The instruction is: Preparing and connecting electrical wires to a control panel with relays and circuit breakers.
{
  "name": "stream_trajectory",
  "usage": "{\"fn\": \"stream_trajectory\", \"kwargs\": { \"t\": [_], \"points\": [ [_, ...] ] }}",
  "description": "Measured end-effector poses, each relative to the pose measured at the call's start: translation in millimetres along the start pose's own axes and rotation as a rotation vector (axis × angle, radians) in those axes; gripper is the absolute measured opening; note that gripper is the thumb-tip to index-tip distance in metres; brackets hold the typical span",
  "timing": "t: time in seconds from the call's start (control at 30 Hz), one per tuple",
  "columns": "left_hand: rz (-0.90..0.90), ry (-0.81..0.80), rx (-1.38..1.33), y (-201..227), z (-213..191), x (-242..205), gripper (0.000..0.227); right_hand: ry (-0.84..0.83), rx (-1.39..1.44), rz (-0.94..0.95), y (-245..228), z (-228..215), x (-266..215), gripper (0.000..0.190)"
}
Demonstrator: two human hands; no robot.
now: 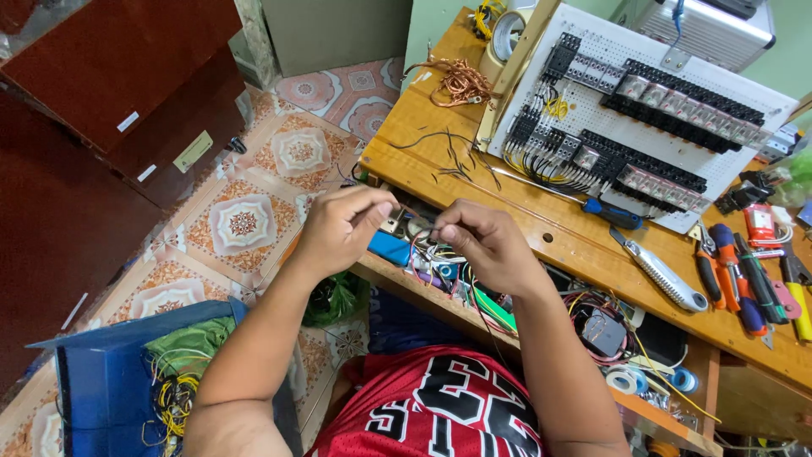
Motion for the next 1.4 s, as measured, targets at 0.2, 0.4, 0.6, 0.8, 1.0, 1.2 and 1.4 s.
{"fn": "stream_trajectory", "kwargs": {
  "t": [0.2,0.4,0.6,0.8,1.0,1.2,1.4],
  "points": [
    [0.265,-0.106,0.290,4,33,-6,0.027,-0.007,-0.205,-0.058,-5,0,-4,0.014],
    [0.421,-0.007,0.400,51,21,1,0.008,0.011,-0.190,-0.092,-4,-3,-5,0.015],
    [0.295,0.119,0.106,24,31,-2,0.014,0.117,-0.251,-0.241,-8,3,-8,0.008],
    [0.068,0.038,-0.066,9,40,1,0.017,0.281,-0.304,-0.373,-9,3,-16,0.016],
    [0.060,-0.102,-0.102,15,43,-1,0.019,0.298,-0.332,-0.376,-5,0,-18,0.007],
    [0.036,-0.155,-0.076,5,52,-10,0.024,0.315,-0.376,-0.329,5,5,-18,0.008],
    [0.126,-0.123,0.122,-7,61,-23,0.023,0.243,-0.387,-0.301,9,13,-13,0.009]
  ]
}}
Point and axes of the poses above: each hand's wrist, its own x-axis towards the middle knuckle, its own z-axis out of the palm, y = z × x, the point moved 10 cm from there along x, towards the middle knuckle, and after that the axes turned 14 degrees about x, right-handed, at the moved point
